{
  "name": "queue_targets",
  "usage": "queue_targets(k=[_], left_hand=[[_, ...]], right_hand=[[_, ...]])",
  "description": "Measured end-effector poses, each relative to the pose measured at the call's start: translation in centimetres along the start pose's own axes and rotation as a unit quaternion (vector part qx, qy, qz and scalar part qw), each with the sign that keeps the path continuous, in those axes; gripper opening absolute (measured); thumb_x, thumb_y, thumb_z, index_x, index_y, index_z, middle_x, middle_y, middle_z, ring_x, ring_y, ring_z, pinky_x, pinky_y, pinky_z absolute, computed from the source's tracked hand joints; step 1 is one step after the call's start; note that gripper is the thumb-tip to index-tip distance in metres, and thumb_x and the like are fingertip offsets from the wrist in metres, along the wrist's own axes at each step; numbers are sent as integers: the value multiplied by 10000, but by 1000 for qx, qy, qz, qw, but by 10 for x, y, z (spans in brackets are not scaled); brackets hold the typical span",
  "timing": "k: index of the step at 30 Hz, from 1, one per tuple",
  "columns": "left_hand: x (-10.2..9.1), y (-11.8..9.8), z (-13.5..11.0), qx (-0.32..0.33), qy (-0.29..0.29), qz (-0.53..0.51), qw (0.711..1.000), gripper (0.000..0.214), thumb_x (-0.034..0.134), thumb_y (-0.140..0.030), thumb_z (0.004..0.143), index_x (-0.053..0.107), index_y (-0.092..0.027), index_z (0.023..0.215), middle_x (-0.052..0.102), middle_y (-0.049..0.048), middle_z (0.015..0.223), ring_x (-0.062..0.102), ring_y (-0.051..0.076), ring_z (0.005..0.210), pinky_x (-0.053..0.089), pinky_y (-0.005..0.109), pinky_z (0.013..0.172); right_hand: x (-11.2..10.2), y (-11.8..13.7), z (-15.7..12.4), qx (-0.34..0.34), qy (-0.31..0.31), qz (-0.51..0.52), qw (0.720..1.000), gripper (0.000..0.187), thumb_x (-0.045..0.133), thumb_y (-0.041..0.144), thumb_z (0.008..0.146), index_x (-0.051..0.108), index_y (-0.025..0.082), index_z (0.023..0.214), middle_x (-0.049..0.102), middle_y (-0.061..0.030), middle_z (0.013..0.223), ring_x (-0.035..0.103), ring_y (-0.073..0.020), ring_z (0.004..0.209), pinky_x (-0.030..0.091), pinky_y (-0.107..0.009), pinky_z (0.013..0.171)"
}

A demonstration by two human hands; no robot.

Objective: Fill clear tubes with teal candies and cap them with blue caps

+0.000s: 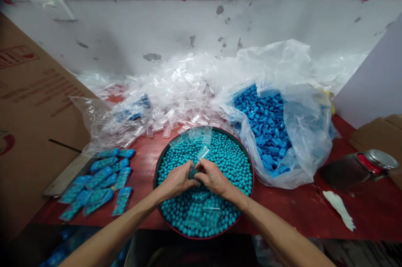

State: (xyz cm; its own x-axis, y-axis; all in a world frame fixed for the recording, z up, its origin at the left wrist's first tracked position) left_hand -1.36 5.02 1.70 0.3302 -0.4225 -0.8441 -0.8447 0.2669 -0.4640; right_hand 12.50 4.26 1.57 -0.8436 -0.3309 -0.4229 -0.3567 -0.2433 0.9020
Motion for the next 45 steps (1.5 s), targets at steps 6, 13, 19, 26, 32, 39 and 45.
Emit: queue_targets(k=[6, 13, 19, 26, 32, 39, 45], left_hand=[[0, 6, -4, -11, -47, -48, 998, 266, 474, -267, 709, 355, -208, 939, 531, -13, 717, 534, 162, 665, 351, 240, 578], [-8, -9, 9, 88, -89, -83, 989, 284, 547, -219, 642, 382, -184, 871, 383, 103, 1172, 286, 244, 1185, 298, 356, 930], [6, 1, 11, 78, -67, -99, 990, 360, 509, -211, 661, 388, -185, 1000, 478, 46, 928, 474, 187, 887, 389, 310, 781], [9, -2, 13, 42, -39, -13, 998, 444, 492, -193, 665, 384, -163, 1094, 498, 72, 954, 447, 221, 913, 358, 324, 790], [7, -4, 3, 61, -68, -12, 996, 384, 532, -225, 638, 408, -182, 999, 459, 67, 1075, 414, 219, 1018, 341, 336, 860], [4, -3, 10, 126, -135, -28, 982, 361, 530, -167, 621, 406, -145, 959, 75, 139, 1388, 110, 260, 1278, 224, 377, 1017], [10, -6, 17, 153, -111, -35, 981, 383, 493, -157, 636, 388, -148, 1004, 392, 133, 1192, 361, 244, 1144, 335, 369, 932]], right_hand=[[-28, -6, 23, 37, -95, -208, 973, 170, 512, 289, 782, 542, 185, 913, 575, -46, 897, 530, -163, 829, 381, -264, 738], [-27, -23, 43, 28, -38, -222, 974, 232, 557, 217, 732, 530, 172, 958, 575, -36, 861, 530, -155, 786, 389, -253, 704], [-14, -21, 12, -21, -30, -164, 986, 156, 492, 123, 752, 541, 177, 889, 573, -7, 795, 525, -126, 741, 396, -230, 689], [-27, -14, 38, 8, -56, -360, 931, 179, 486, 272, 800, 533, 192, 953, 562, -64, 947, 512, -186, 905, 398, -278, 756], [-36, -25, 79, 60, -68, -428, 899, 144, 488, 254, 801, 503, 170, 917, 529, -86, 942, 519, -189, 859, 410, -265, 689], [-46, -24, 45, 7, -109, -365, 925, 228, 299, 114, 854, 519, 168, 885, 555, -61, 851, 522, -154, 802, 388, -243, 715], [-21, -13, 26, -40, -74, -166, 982, 174, 393, 131, 813, 563, 162, 795, 586, -16, 745, 542, -126, 708, 411, -223, 666]])
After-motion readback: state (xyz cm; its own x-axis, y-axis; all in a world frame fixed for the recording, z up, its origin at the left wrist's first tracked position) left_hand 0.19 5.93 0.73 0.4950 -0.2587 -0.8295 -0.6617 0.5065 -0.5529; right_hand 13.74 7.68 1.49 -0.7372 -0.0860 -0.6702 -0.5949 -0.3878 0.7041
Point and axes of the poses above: each hand's wrist, its own z-axis towards the middle knuckle, its own x-axis out of the palm, y = z × x, the point moved 3 cm from there along z, towards the middle knuckle
